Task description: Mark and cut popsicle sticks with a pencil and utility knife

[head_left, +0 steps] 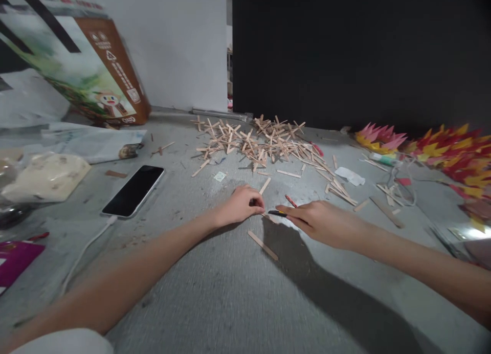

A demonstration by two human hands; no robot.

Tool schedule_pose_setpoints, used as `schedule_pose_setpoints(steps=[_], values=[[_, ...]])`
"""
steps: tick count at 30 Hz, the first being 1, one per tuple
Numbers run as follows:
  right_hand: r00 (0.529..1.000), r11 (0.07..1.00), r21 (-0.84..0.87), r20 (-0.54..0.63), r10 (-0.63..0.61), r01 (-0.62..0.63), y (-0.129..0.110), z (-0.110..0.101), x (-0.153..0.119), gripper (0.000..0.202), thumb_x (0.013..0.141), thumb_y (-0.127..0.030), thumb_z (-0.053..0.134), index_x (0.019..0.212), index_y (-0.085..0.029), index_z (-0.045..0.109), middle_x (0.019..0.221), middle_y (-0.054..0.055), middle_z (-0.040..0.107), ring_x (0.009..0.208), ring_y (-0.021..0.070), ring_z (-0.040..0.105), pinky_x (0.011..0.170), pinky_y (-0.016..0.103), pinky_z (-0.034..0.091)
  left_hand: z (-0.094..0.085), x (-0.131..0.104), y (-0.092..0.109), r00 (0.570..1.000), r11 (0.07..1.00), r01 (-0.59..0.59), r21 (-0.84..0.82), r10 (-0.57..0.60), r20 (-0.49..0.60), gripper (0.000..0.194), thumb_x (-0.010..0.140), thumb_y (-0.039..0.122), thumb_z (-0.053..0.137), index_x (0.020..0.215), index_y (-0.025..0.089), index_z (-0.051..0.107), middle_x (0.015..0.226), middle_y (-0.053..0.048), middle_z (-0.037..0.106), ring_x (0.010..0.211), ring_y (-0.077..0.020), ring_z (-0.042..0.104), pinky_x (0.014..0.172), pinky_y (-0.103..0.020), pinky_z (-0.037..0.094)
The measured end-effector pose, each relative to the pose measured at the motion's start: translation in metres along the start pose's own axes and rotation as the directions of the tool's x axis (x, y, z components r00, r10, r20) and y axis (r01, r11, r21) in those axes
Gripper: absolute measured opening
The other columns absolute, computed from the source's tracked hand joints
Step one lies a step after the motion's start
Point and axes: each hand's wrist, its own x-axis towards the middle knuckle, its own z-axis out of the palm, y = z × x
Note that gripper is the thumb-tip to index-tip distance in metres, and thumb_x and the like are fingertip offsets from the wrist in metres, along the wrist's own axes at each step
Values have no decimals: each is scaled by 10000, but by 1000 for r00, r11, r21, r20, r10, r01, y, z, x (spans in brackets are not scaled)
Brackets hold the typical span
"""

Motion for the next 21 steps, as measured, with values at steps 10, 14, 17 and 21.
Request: schedule_pose_setpoints(steps=[10, 14, 17, 21], values=[[1000, 1000, -9, 7, -3, 3, 0, 8, 4, 440, 1098, -260, 414, 1505, -300, 578, 907, 65, 807, 675, 187, 739, 549, 256, 336, 1, 0, 2, 1000, 999, -14, 43, 14, -18, 76, 824, 218, 802, 754, 232, 777, 801, -45, 736, 964, -257, 622, 852, -340, 430], [1000, 1000, -20, 9, -15, 16, -1, 5, 5, 438, 1090, -239, 420, 1491, -283, 588, 877, 66, 798, 677, 184, 734, 548, 255, 324, 1, 0, 0, 1000, 998, -15, 57, 16, -7, 71, 835, 226, 795, 767, 222, 776, 815, -48, 738, 948, -251, 621, 841, -339, 426], [999, 999, -43, 26, -27, 28, -4, 0, 7, 437, 1070, -200, 446, 1469, -271, 608, 827, 62, 784, 676, 183, 722, 545, 248, 310, 2, -1, -1, 1000, 998, -15, 57, 16, -2, 71, 849, 234, 786, 781, 217, 775, 832, -50, 741, 952, -247, 623, 850, -340, 424], [999, 997, -63, 22, -34, 35, -6, -5, 10, 412, 1062, -188, 461, 1423, -276, 641, 839, 61, 788, 700, 184, 723, 550, 241, 306, 3, -1, -1, 1000, 999, -16, 47, 17, -14, 80, 848, 221, 787, 770, 220, 772, 818, -42, 742, 947, -243, 625, 867, -342, 419]])
